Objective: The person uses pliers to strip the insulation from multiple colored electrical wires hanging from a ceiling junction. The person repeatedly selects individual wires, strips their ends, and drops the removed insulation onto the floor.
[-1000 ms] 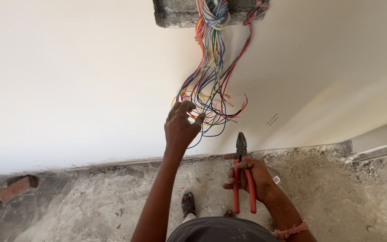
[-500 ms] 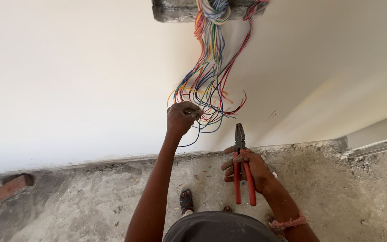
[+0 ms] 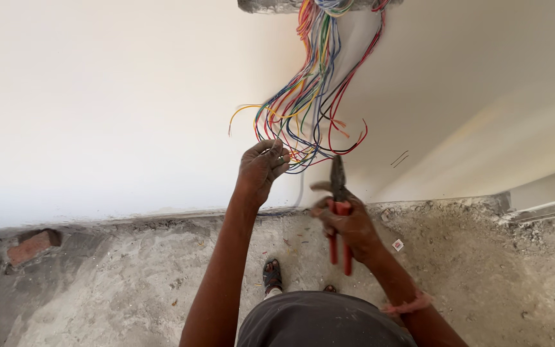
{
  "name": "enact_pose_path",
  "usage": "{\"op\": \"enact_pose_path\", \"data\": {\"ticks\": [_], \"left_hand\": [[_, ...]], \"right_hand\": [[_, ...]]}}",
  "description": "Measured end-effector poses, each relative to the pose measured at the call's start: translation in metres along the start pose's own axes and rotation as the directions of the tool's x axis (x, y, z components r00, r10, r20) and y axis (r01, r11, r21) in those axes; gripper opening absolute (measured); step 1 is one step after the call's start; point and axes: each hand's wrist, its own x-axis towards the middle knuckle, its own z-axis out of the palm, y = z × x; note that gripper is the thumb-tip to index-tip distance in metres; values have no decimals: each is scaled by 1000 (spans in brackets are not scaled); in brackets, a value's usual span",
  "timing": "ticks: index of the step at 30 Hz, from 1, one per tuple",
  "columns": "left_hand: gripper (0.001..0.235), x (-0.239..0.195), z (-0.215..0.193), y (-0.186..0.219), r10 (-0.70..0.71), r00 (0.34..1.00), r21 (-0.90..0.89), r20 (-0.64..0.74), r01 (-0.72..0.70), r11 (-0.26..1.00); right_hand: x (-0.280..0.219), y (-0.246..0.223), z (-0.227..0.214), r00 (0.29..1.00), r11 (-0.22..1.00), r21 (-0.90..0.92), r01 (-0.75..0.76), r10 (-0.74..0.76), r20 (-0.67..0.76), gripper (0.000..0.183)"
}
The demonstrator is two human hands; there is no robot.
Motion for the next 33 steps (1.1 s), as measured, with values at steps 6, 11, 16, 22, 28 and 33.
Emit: {"op": "enact_pose_path", "data": {"ticks": [6,11,16,22,28,33], "left_hand": [[5,-2,-1,-14,-41,987,-243,154,78,967],[7,-2,-3,-3,-41,991,-210,129,68,975],[10,-2,-13,12,58,995,-35,81,-55,998],[17,-24,-4,19,515,855,797,-70,-262,544],[15,-73,30,31,601,798,909,49,-285,305],[17,-42,37,40,455,883,859,117,-320,399]], "right_hand": [[14,-1,32,883,857,-223,464,-429,190,42],[22,6,33,791,689,-405,601,-583,183,49],[27,9,19,935,640,-691,334,-315,160,32],[23,9,5,997,807,-586,65,-26,76,22],[9,6,-2,972,835,-507,216,-133,195,16],[1,6,-2,971,958,-220,184,-142,194,6]]}}
